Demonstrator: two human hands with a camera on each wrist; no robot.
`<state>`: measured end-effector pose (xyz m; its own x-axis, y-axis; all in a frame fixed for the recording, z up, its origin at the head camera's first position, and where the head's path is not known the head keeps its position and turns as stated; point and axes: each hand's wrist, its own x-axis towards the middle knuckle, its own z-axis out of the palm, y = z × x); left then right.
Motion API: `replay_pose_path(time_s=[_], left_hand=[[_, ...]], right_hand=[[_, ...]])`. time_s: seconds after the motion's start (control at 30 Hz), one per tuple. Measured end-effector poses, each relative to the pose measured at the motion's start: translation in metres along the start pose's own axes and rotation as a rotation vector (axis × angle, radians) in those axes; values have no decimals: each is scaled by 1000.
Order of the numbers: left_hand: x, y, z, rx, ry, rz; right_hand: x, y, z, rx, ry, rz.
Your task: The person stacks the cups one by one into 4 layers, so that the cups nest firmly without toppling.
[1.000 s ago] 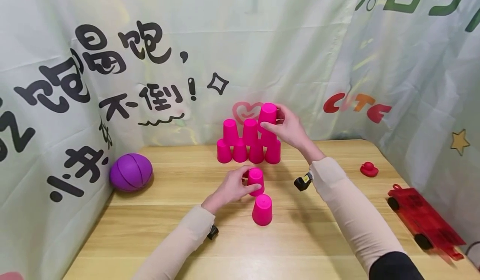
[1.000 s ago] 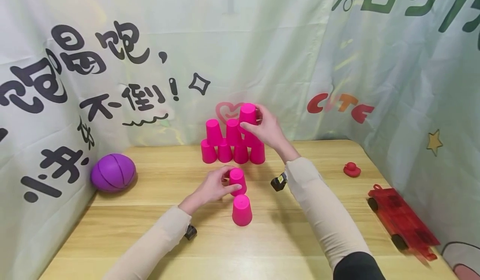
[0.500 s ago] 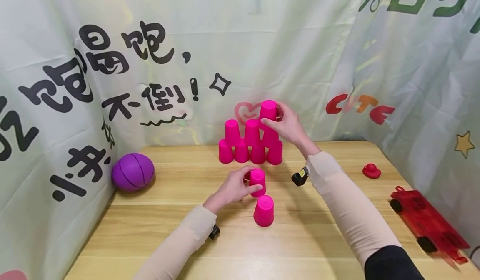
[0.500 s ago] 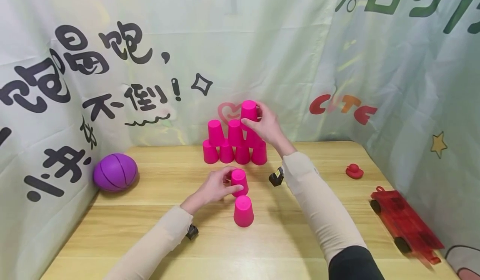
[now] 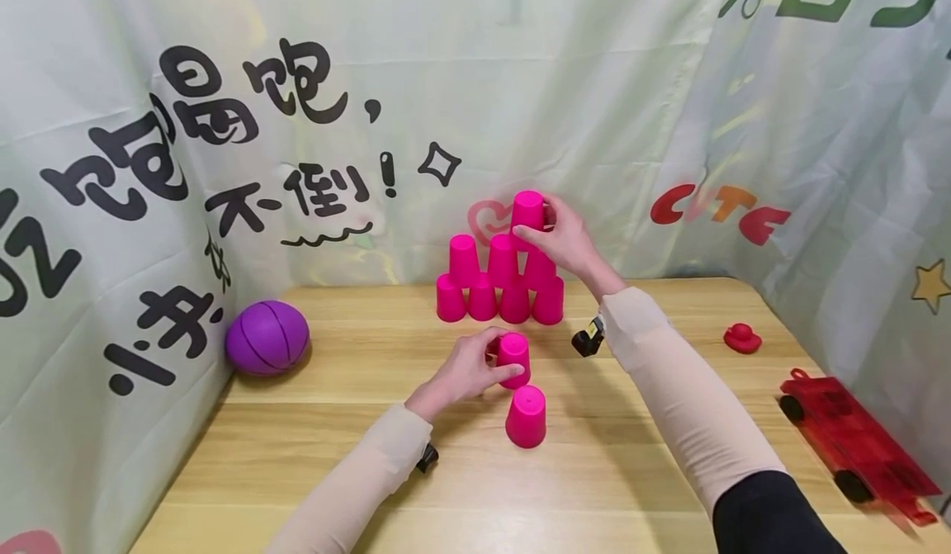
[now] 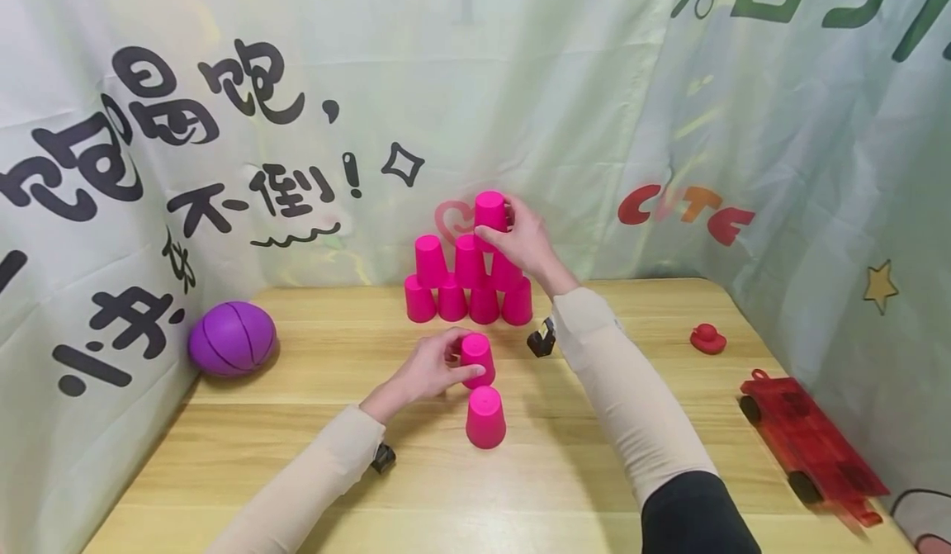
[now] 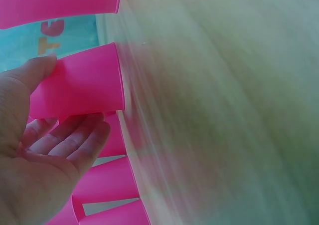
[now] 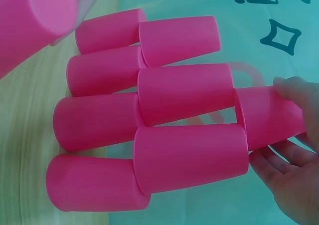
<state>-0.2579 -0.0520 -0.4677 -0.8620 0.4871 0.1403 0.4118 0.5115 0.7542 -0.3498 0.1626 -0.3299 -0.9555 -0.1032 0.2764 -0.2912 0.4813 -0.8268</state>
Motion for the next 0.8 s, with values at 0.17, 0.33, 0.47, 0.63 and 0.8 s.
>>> replay_pose_path(time_s=[0.17,0.33,0.47,0.63,0.8], left_hand=[[0,2,1,9,0,-12],[-1,3,2,14,-3,-22],[-1,2,1,2,-5,-18],[0,1,0,-1,1,-4],[0,0,-1,-3,-8,-1]], right_hand=[[3,0,-1,-11,9,6],[4,3,0,-22,9,10],[5,4,2,-22,2,22],[6,2,1,-18,9,25],[6,2,0,-16,-1,32]])
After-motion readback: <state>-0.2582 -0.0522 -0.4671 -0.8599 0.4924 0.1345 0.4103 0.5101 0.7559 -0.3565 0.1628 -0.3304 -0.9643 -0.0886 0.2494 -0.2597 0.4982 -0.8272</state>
